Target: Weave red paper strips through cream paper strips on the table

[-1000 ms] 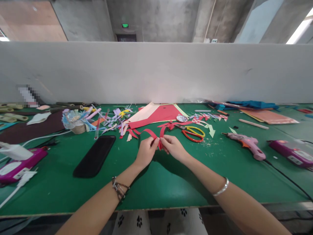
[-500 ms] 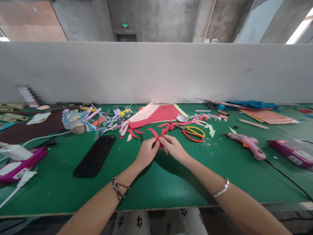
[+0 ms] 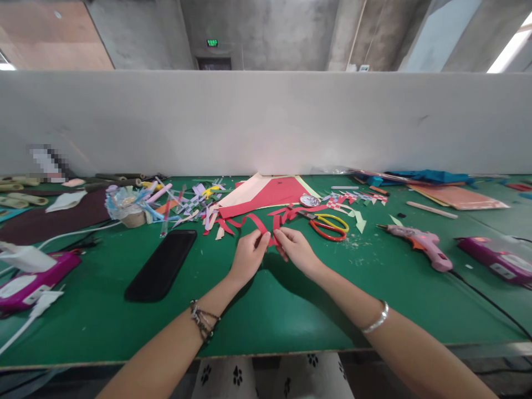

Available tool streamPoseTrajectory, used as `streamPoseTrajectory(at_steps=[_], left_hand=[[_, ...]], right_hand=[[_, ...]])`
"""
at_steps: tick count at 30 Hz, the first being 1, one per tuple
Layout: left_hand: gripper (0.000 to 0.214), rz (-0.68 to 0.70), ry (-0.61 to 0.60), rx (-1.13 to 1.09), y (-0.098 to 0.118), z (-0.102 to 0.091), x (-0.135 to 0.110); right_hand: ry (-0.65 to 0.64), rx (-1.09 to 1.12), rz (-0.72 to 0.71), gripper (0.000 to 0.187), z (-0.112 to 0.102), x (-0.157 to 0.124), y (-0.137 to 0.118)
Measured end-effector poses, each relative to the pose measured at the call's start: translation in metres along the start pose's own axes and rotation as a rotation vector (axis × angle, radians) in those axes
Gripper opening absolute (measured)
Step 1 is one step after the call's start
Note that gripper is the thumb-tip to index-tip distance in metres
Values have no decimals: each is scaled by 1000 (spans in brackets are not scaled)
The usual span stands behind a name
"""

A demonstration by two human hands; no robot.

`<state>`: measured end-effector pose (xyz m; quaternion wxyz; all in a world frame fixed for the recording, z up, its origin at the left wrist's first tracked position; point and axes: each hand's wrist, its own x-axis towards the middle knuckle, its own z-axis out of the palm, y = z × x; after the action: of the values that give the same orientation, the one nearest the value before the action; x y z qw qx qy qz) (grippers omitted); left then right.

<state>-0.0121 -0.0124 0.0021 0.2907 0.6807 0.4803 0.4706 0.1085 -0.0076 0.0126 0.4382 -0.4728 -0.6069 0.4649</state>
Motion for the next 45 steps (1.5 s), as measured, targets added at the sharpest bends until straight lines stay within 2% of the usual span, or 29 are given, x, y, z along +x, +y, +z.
streamPoseTrajectory(at_steps=[3,8,12,14,19,21,23,26,28,30,32,34,35,37,40,42,45], left_hand=[[33,-25,-22,-16,-1,0,1],[33,-159,-24,-108,-3,-6,9],[38,-186,-91,-57,-8,-12,14],[36,-189,-199,-39,-9,-12,13],[31,-104,-633,-49,-1,-12,5],[28,-63,-713,-46,4,-12,3],[26,-57,-739,-52,5,-13,2],[22,-91,-715,-89,4,-12,2],[25,-123,-621,-82,1,-11,4],[30,-145,-433,-51,-3,-10,8],[30,-141,-181,-40,-6,-10,11],[25,-84,32,-49,-8,-12,14],[26,-31,86,-54,-9,-13,14],[37,114,72,-46,-8,-15,13],[36,326,-89,-7,-5,-15,10],[21,383,-157,10,-4,-14,9],[18,375,-132,18,-4,-14,9]], right_hand=[[34,23,-9,32,-2,1,-1],[65,41,-45,25,-7,4,-1],[106,69,-54,22,-9,5,-1],[132,84,-61,21,-10,5,-3],[192,91,-94,21,-15,5,-7],[219,92,-106,20,-17,7,-7],[242,100,-129,18,-20,8,-7],[254,95,-169,17,-23,9,-7],[231,79,-187,19,-23,8,-9],[149,80,-194,22,-23,5,-11],[17,115,-192,26,-23,2,-13],[-133,175,-183,30,-23,-1,-14],[-210,203,-181,31,-23,-2,-14],[-362,232,-178,31,-24,-3,-13],[-539,216,-174,29,-25,-4,-11],[-599,218,-169,29,-27,-5,-11],[-641,263,-155,29,-28,-5,-10]])
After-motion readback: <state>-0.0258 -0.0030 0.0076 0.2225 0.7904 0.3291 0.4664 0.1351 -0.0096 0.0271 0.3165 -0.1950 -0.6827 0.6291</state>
